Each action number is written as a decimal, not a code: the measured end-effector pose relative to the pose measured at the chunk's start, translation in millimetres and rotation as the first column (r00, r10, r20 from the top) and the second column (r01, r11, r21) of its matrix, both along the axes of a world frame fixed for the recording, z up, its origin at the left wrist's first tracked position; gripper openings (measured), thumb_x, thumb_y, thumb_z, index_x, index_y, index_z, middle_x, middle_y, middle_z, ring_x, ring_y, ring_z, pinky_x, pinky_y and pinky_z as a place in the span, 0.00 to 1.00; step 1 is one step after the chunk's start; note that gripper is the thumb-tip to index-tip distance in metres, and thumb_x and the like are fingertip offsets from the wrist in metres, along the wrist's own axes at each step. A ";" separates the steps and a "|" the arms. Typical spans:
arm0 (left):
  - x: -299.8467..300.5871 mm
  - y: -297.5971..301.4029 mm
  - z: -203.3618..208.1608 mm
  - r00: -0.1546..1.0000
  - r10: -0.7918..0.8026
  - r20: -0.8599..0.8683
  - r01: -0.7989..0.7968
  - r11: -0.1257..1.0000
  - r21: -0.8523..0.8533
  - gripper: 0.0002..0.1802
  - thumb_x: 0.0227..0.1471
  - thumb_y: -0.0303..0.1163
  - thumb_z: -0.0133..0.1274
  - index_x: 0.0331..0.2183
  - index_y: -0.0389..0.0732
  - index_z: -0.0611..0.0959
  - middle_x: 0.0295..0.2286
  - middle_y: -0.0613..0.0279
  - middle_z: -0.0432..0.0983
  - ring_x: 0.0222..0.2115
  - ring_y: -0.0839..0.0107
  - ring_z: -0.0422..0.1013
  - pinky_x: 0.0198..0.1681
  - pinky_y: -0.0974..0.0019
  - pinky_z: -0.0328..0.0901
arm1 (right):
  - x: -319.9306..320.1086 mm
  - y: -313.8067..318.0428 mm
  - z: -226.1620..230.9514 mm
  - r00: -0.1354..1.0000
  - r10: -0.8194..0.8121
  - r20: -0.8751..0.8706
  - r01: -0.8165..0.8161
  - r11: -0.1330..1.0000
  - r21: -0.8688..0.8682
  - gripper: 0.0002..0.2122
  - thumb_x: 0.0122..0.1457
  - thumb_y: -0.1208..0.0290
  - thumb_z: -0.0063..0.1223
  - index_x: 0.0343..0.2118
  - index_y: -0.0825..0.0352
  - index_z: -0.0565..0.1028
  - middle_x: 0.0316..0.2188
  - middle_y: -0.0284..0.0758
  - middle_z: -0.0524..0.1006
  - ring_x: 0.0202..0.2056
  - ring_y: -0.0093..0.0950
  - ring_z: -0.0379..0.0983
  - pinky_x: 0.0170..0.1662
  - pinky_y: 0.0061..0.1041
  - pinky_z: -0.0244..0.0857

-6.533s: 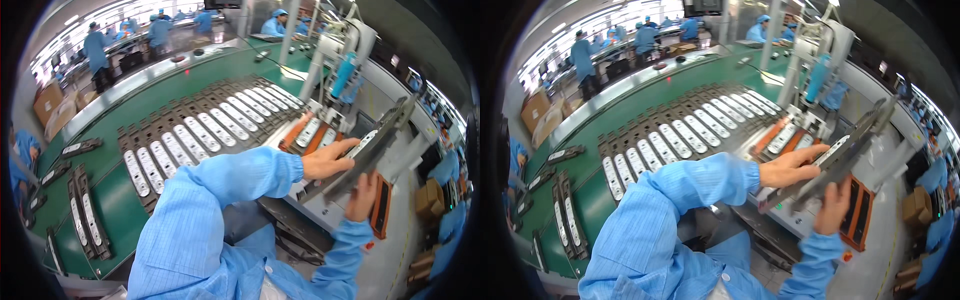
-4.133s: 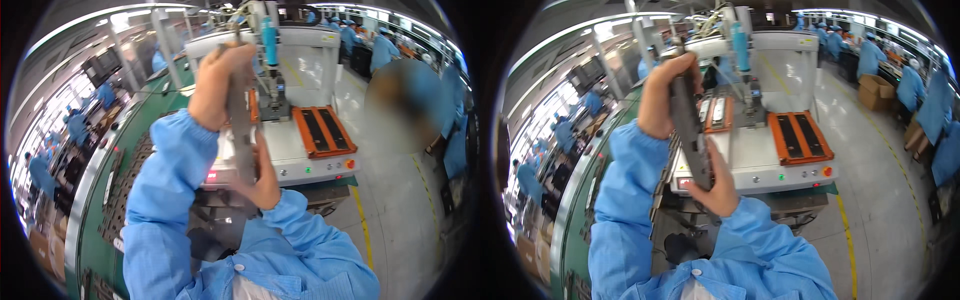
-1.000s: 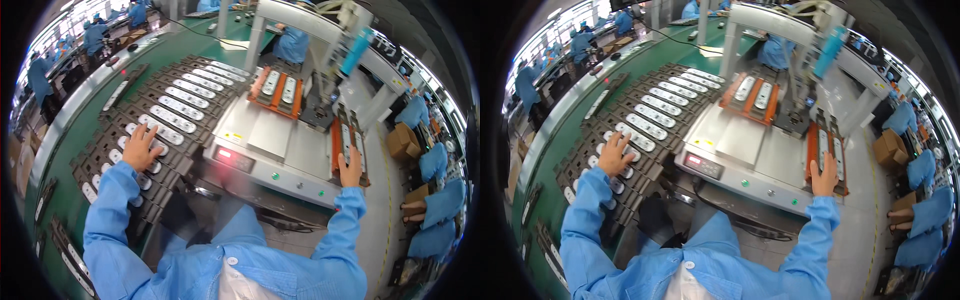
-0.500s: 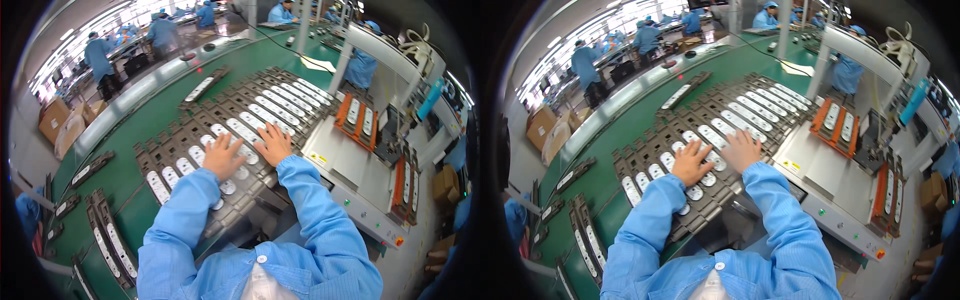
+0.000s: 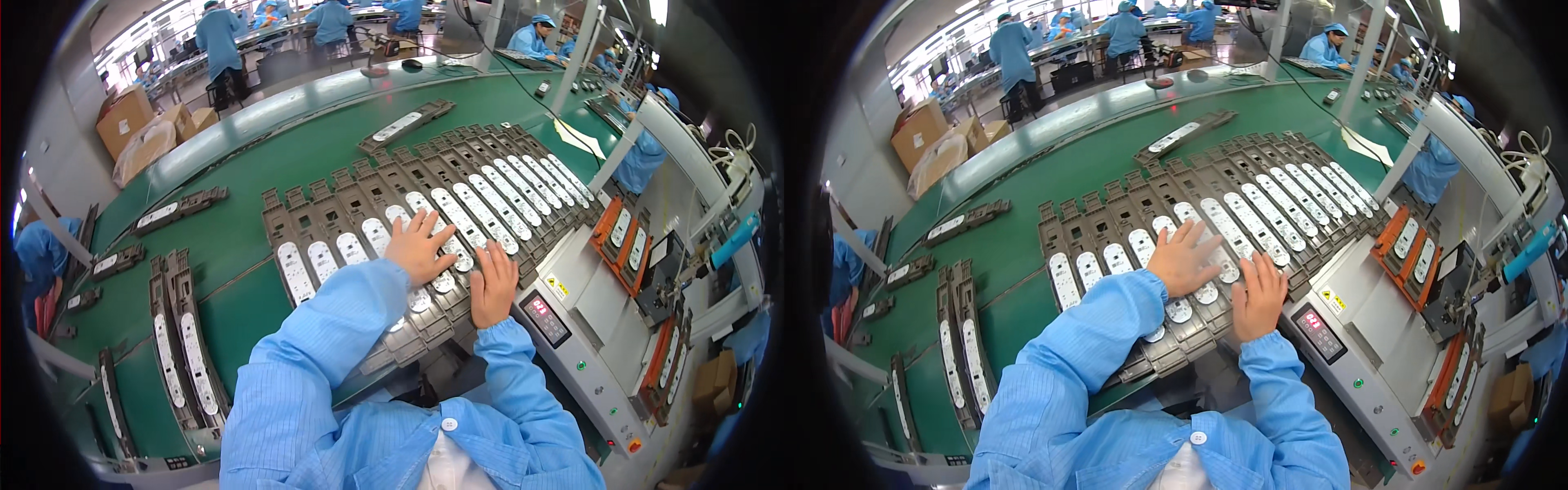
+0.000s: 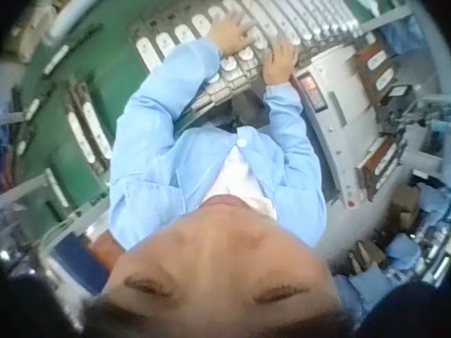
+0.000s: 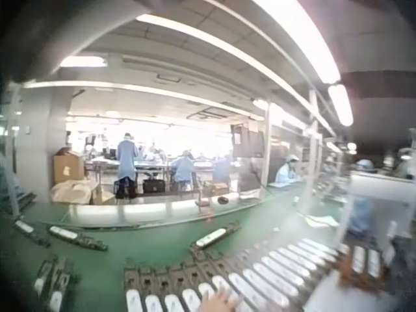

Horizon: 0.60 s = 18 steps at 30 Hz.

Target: Operating an automated assembly machine to process electronic component housings and placing them on a conveyor belt.

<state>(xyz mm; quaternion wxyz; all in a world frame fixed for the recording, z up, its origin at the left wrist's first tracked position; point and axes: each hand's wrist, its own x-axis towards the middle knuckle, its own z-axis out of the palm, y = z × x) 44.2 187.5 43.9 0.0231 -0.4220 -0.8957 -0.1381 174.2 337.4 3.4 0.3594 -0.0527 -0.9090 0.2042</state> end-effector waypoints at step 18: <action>-39.7 27.5 2.0 0.883 -0.276 0.380 0.111 0.909 0.402 0.37 0.47 0.43 0.56 0.57 0.40 0.68 0.59 0.49 0.57 0.61 0.53 0.53 0.63 0.58 0.51 | -30.1 10.6 11.9 0.925 0.144 0.351 -0.176 0.983 0.060 0.26 0.62 0.56 0.44 0.63 0.57 0.60 0.63 0.45 0.57 0.65 0.44 0.48 0.62 0.51 0.43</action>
